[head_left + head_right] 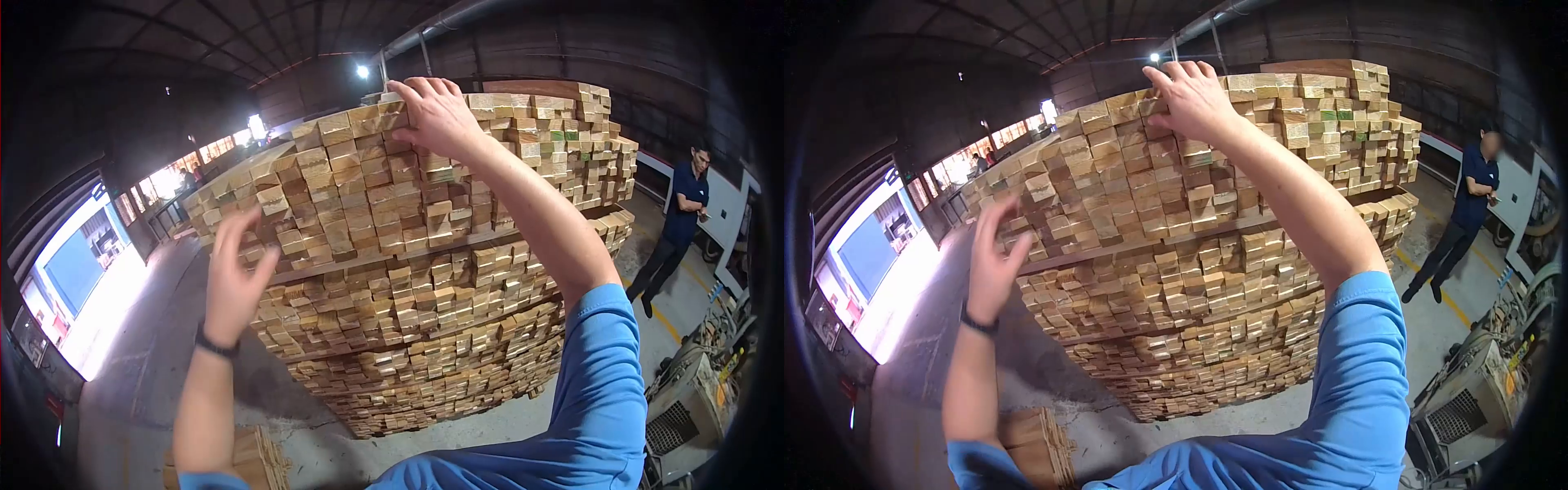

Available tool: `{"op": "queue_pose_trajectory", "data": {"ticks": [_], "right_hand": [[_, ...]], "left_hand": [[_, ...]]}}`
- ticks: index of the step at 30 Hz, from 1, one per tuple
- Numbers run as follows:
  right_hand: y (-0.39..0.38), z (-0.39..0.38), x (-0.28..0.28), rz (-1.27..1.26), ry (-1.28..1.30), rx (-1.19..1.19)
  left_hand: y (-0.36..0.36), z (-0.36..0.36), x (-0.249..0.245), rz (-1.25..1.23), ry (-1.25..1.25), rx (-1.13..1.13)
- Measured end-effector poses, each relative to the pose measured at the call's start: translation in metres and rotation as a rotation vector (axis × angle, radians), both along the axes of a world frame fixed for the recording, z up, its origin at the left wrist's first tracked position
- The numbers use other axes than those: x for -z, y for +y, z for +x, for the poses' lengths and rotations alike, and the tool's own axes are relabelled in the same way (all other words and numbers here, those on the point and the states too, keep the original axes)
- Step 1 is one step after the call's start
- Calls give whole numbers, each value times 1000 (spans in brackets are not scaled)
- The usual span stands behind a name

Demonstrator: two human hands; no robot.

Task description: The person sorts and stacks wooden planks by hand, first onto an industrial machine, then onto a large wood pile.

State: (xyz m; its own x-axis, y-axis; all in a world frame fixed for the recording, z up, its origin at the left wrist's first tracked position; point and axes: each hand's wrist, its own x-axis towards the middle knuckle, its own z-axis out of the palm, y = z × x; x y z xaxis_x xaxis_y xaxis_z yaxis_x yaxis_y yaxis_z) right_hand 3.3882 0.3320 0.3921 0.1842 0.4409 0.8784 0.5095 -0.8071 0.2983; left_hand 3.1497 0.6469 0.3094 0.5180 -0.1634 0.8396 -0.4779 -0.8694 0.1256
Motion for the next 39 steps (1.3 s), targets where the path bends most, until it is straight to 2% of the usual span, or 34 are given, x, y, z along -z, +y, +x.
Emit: {"op": "queue_pose_trajectory", "data": {"ticks": [2, 4, 6, 9, 11, 12, 17, 26, 28, 32, 34, 39], "right_hand": [[11, -6, -6, -105, 58, 98], [25, 0, -11, -194, 40, 166], [37, 13, -15, -272, -41, 202], [42, 11, -29, -353, 19, 235], [41, 11, -32, -392, 27, 231], [39, 10, -32, -408, 11, 225], [33, 18, -34, -454, -14, 181], [29, 26, -38, -458, -60, 91], [29, 31, -39, -443, -121, 26], [32, 23, -51, -413, 15, 76], [31, 28, -55, -424, -71, 53], [29, 32, -48, -415, -52, 47]], "left_hand": [[-13, 54, -31, 56, -73, 55], [-23, 104, -56, 240, -220, -70], [-37, 143, -74, 238, -240, -128], [-48, 186, -84, 279, -184, -219], [-55, 200, -90, 308, -43, -242], [-57, 204, -92, 320, 26, -252], [-57, 204, -94, 279, -72, -237], [-59, 196, -97, 285, -67, -271], [-58, 198, -99, 288, -88, -254], [-52, 205, -111, 279, -135, -167], [-49, 206, -116, 255, -123, -122], [-59, 195, -108, 302, -114, -242]]}}
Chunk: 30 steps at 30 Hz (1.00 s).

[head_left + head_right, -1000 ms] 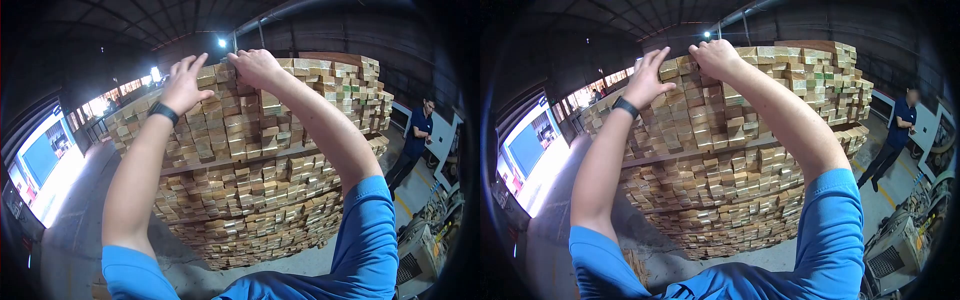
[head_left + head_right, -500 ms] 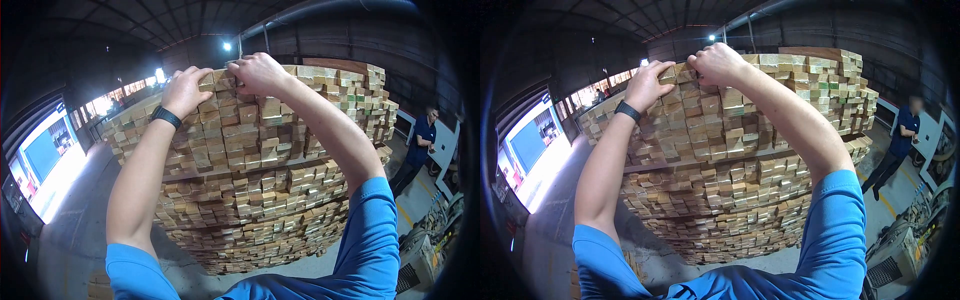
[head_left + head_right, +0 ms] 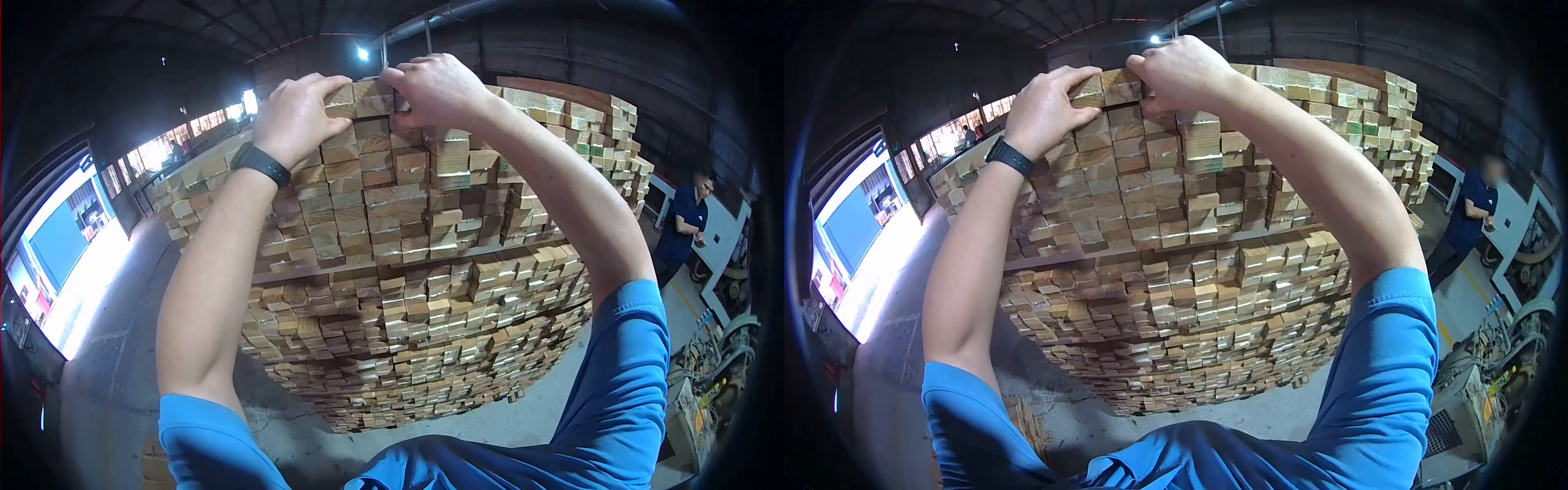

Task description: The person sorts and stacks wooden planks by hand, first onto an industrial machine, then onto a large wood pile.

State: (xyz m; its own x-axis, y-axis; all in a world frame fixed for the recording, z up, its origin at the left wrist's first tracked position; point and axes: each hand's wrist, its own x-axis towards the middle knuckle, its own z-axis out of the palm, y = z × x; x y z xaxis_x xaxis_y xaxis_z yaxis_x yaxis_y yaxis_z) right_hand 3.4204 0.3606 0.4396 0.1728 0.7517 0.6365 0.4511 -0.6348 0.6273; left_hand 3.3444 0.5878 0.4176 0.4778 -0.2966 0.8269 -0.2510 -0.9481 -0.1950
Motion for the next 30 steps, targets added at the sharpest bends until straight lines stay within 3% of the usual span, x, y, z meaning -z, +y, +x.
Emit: {"op": "queue_pose_trajectory", "data": {"ticks": [8, 12, 20, 23, 24, 28, 30], "right_hand": [[-29, -42, -9, 34, -41, -38], [-34, -89, -5, 72, 23, 51], [-23, -80, 24, 122, -220, -27], [-19, -88, 11, 182, 13, 98], [-17, -89, 8, 209, -59, 9], [-9, -93, 3, 186, 27, 131], [-12, -85, 18, 161, -93, 22]], "left_hand": [[-21, -43, -16, 43, -93, 55], [-24, -75, -8, -2, -101, 107], [60, -84, -3, -74, 12, 349], [75, -93, 15, -72, 25, 299], [76, -95, 18, -101, 20, 313], [91, -98, 13, -162, 42, 367], [97, -100, 9, -187, 25, 414]]}}
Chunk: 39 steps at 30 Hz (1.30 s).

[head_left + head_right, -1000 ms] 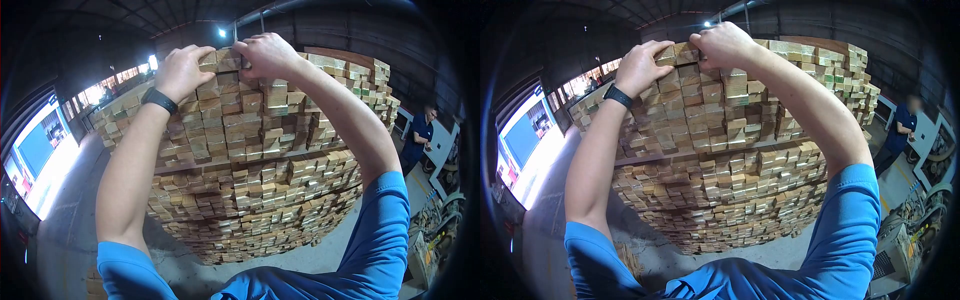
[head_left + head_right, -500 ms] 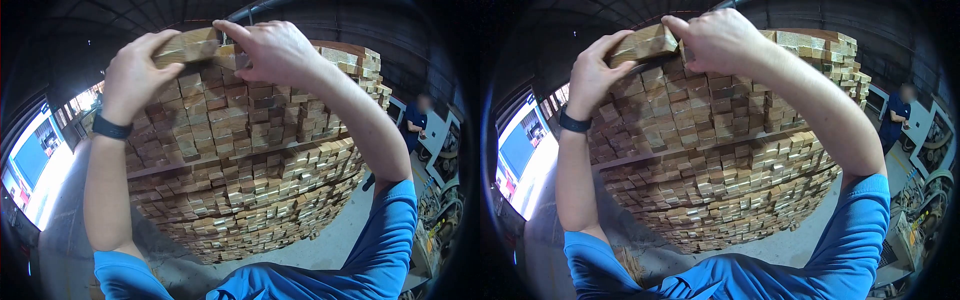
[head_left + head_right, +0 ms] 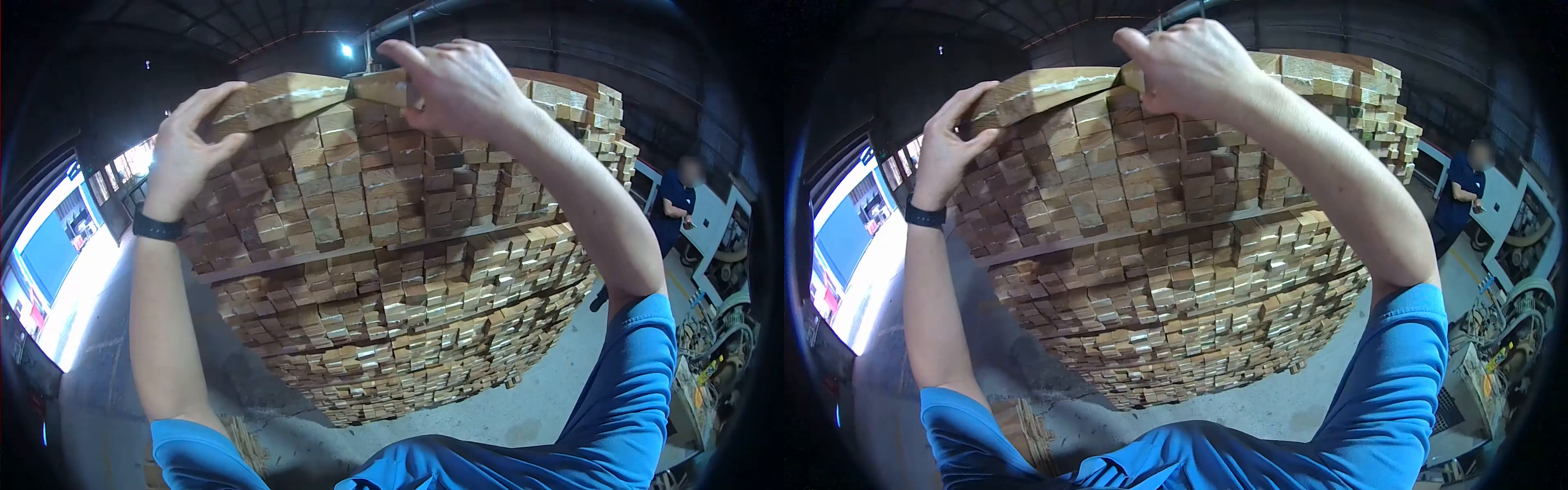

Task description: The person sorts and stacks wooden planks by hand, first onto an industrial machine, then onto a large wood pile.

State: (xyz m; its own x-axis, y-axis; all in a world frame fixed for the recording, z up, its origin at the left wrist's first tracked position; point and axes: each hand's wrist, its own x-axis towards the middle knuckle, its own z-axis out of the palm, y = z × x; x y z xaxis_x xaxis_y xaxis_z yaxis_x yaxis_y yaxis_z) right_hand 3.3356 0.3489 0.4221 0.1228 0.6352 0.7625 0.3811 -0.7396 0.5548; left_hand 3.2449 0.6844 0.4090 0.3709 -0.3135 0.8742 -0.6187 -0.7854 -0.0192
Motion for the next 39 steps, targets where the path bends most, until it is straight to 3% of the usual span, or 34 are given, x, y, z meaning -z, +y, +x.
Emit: {"op": "queue_pose_trajectory", "data": {"ticks": [5, 11, 13, 18, 21, 22, 23, 25, 27, 28, 29, 30, 31, 34, 37, 39], "right_hand": [[0, -11, -2, 19, 14, -103], [9, -37, -13, -24, 164, -8], [26, -35, 3, -143, -54, -59], [56, -55, 2, -121, -83, -141], [45, -73, -12, -85, 167, -145], [31, -95, -24, 3, 537, -146], [18, -96, -23, 132, 495, -178], [-25, -117, -34, 358, 651, -208], [-74, -86, -34, 628, 630, -216], [-114, -29, -19, 638, 547, -361], [-126, -40, -5, 678, 596, -361], [-135, -52, -2, 851, 828, -230], [-141, -48, 7, 983, 909, -340], [-132, -35, 37, 1338, 1072, -702], [-119, -32, 42, 1428, 1456, -1043], [-107, -40, 41, 1468, 1340, -1131]], "left_hand": [[14, 12, 8, 24, 3, -96], [-6, 43, 14, 94, -25, -148], [-13, 48, 17, 83, -45, -165], [-18, 44, 19, 22, -33, -230], [-25, 38, 22, -28, -7, -181], [-18, 44, 25, 13, -83, -175], [-23, 36, 26, 28, -171, -157], [-29, 29, 36, -185, -247, -115], [-44, 9, 44, -494, -30, 140], [-55, -4, 48, -647, 81, 271], [-71, -16, 51, -754, 242, 451], [-75, -17, 50, -829, 502, 585], [-79, -16, 48, -895, 768, 717], [-119, -20, 35, -1109, 1182, 770], [-138, 7, 30, -1404, 1190, 848], [-141, 24, 32, -1360, 1200, 1016]]}}
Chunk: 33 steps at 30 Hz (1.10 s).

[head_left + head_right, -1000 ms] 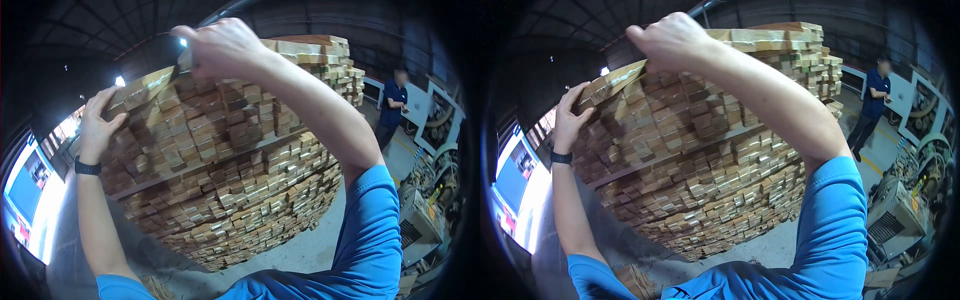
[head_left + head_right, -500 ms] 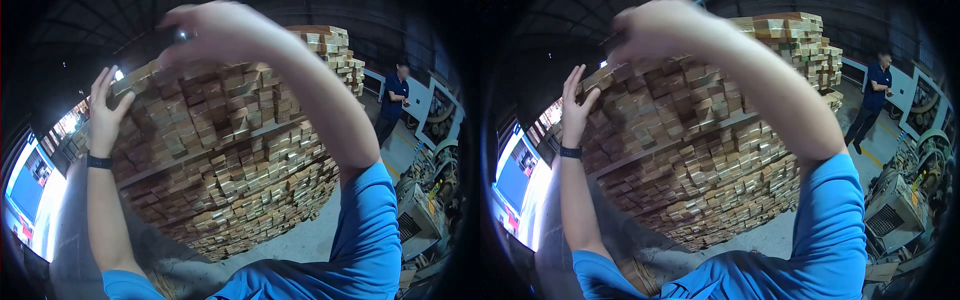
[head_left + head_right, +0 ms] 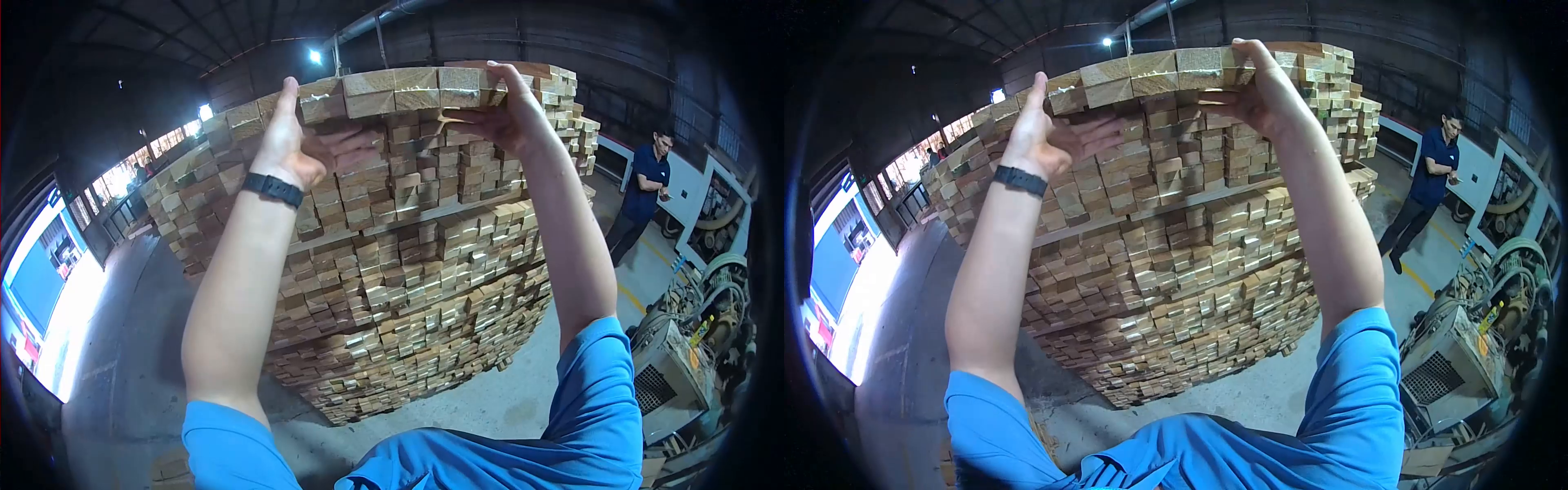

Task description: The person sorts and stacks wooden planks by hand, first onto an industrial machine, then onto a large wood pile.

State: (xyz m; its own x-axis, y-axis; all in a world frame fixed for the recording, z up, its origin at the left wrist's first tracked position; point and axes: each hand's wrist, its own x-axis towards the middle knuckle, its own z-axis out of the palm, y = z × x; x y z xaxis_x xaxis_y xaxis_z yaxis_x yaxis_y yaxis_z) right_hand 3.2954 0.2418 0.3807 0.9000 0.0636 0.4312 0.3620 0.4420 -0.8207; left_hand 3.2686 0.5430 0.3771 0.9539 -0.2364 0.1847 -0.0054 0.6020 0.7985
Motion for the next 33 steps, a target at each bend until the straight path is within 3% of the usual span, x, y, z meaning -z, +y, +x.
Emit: {"op": "queue_pose_trajectory", "data": {"ticks": [3, 5, 6, 8, 10, 13, 19, 26, 27, 29, 30, 33], "right_hand": [[8, -2, 6, 125, -48, 22], [7, 3, 15, 144, -111, -29], [8, -1, 23, 132, -87, 58], [0, 15, 43, 190, -33, -39], [-5, 16, 66, 212, -17, -104], [-13, 26, 104, 328, 10, -147], [-14, -7, 156, 428, -81, -244], [-33, -16, 240, 500, -90, -367], [-44, -10, 255, 534, -150, -607], [-45, -16, 271, 587, -156, -764], [-43, -28, 268, 596, -115, -682], [-44, -43, 274, 540, -147, -749]], "left_hand": [[-14, 6, -6, -183, 32, 18], [-9, 15, 4, -134, -90, -28], [-6, 20, 9, -106, -150, -53], [-6, 14, 22, -170, -97, -38], [-1, 27, 40, -136, -166, -138], [-4, 9, 55, -15, -298, -110], [-24, -21, 96, -107, -287, -188], [-53, -80, 128, -81, -342, -209], [-58, -92, 130, -100, -338, -207], [-60, -117, 141, -118, -318, -225], [-59, -130, 148, -114, -306, -242], [-65, -182, 164, -50, -341, -449]]}}
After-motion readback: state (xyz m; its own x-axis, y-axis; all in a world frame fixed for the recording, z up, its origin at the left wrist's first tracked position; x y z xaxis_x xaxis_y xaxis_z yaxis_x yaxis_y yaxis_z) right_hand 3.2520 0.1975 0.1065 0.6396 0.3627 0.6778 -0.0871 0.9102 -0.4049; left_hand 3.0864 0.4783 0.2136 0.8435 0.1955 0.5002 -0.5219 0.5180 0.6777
